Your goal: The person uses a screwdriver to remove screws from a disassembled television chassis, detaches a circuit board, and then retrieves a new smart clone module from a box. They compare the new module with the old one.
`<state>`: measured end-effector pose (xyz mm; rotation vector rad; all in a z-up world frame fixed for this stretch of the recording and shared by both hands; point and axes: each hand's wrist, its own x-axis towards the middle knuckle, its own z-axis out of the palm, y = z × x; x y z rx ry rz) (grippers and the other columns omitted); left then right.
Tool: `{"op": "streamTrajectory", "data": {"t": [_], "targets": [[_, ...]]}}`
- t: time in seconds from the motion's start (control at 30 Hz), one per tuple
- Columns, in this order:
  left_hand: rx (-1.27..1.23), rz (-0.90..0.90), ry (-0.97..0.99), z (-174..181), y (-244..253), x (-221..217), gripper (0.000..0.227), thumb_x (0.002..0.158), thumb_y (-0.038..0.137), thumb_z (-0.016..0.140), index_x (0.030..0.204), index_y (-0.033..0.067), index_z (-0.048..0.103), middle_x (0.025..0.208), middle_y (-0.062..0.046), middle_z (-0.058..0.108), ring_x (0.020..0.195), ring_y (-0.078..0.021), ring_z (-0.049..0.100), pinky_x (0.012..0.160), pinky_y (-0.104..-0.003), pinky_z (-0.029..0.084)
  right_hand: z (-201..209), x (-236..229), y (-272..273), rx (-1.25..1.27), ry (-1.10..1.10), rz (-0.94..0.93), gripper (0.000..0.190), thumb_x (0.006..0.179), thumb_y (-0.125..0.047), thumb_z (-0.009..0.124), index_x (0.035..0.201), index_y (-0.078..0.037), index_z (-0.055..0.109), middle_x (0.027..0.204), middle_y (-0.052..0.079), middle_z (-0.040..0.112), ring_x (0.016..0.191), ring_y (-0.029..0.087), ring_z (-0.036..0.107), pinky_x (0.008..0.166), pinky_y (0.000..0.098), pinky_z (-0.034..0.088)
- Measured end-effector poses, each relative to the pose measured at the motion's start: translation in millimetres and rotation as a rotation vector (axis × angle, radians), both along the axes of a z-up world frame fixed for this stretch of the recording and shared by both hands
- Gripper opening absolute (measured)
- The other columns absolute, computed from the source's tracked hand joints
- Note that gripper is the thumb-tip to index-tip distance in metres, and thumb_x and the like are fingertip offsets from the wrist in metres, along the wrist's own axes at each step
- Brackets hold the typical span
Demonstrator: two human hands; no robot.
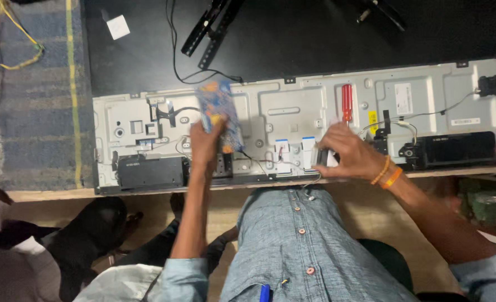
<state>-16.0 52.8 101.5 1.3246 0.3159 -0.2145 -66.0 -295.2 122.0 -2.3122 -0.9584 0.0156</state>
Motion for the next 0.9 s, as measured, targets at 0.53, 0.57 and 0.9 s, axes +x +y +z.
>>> {"op": "streamTrajectory", "data": {"t": [0.53,0.57,0.9], "targets": [[-0.341,-0.006,0.096,-41,-93,-42,0.031,0.094,0.022,0.075,0.115,-0.0001,0.069,0.099,-0.005,0.073,0.083,-0.0108,0.067,0.073,-0.029,0.058,-18,103,14,-0.316,-0.211,-0.287,0.041,0.088,-0.015,0.073,0.128,-0.007,0.068,0.134,0.012,0.068,0.134,0.031,0.054,0.109,0.0497,0.041],[-0.379,0.029,0.103,-42,-91,-43,0.030,0.094,0.022,0.075,0.115,0.0006,0.069,0.099,-0.005,0.073,0.083,-0.0106,0.068,0.073,-0.028,0.058,-15,90,19,-0.135,-0.085,-0.385,0.040,0.092,-0.015,0.072,0.131,-0.005,0.067,0.129,0.013,0.068,0.124,0.031,0.060,0.104,0.0458,0.048],[-0.351,0.058,0.046,-43,-105,-44,0.031,0.101,0.024,0.072,0.117,-0.0020,0.068,0.102,-0.006,0.072,0.085,-0.0104,0.064,0.075,-0.027,0.054,-25,-14,77,0.842,0.927,-0.481,0.049,0.096,-0.006,0.066,0.142,0.001,0.054,0.096,0.006,0.071,0.082,0.011,0.069,0.071,0.0245,0.058]]}}
